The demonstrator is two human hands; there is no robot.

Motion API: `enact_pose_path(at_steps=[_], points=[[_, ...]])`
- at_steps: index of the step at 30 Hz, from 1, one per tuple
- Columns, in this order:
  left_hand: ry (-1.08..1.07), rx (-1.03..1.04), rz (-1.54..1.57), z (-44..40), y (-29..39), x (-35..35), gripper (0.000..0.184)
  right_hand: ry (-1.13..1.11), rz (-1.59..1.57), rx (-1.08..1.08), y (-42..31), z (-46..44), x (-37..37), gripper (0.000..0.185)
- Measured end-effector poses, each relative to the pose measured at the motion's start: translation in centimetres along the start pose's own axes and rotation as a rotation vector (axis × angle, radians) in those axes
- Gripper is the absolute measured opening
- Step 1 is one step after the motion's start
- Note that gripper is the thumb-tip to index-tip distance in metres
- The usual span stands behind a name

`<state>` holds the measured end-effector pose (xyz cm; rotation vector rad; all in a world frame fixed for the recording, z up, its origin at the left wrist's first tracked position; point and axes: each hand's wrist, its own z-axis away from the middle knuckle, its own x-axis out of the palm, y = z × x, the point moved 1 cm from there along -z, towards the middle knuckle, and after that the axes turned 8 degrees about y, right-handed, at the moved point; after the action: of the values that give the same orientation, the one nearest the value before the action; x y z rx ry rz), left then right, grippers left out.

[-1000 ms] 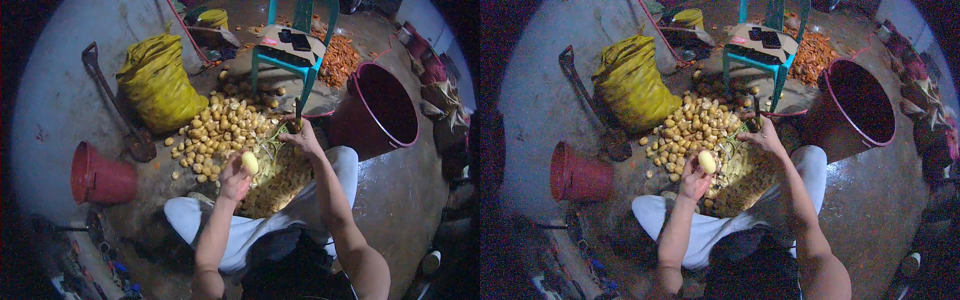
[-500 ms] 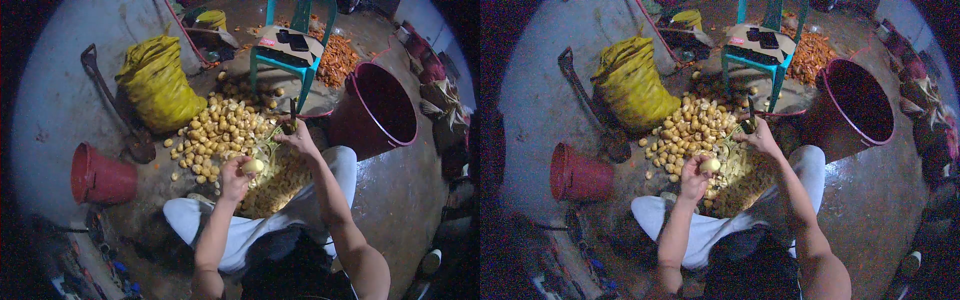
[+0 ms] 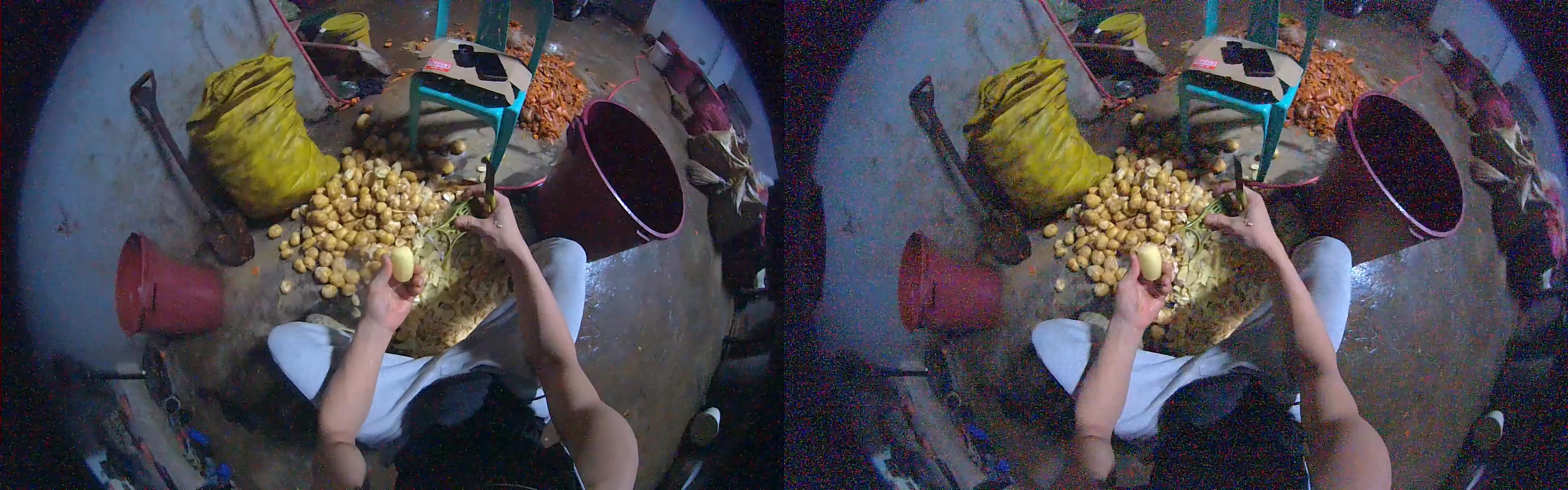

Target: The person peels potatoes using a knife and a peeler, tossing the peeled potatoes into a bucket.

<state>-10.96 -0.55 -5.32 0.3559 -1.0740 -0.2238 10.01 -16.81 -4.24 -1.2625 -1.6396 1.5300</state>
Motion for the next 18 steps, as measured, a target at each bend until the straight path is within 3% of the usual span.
enact_pose_path(at_steps=[2,5,9,12,14,16,18], points=[[0.113,0.002,-0.069,0.1,0.0,-0.1,0.053,0.021,0.008,-0.028,0.4,0.0,-0.1,0.054],[0.225,0.025,-0.132,0.2,0.0,0.9,0.050,0.011,0.034,-0.023,-1.1,0.5,-0.4,0.050],[0.157,0.062,-0.112,-0.3,-0.2,0.5,0.044,0.007,-0.037,0.045,-1.8,1.0,-0.8,0.050],[0.117,0.193,-0.291,-1.6,-0.6,-0.7,0.038,-0.002,0.041,0.063,-2.7,1.5,-1.9,0.049],[0.227,0.327,-0.560,-3.8,-1.6,-3.5,0.035,-0.006,0.033,0.090,-3.0,1.7,-2.3,0.050],[0.290,0.259,-0.656,-5.4,-3.3,-6.6,0.035,-0.060,-0.007,0.038,-4.0,2.0,-3.2,0.051],[0.349,0.240,-1.140,-7.7,-5.5,-11.1,0.035,-0.200,-0.068,0.034,-3.7,2.2,-4.3,0.054]])
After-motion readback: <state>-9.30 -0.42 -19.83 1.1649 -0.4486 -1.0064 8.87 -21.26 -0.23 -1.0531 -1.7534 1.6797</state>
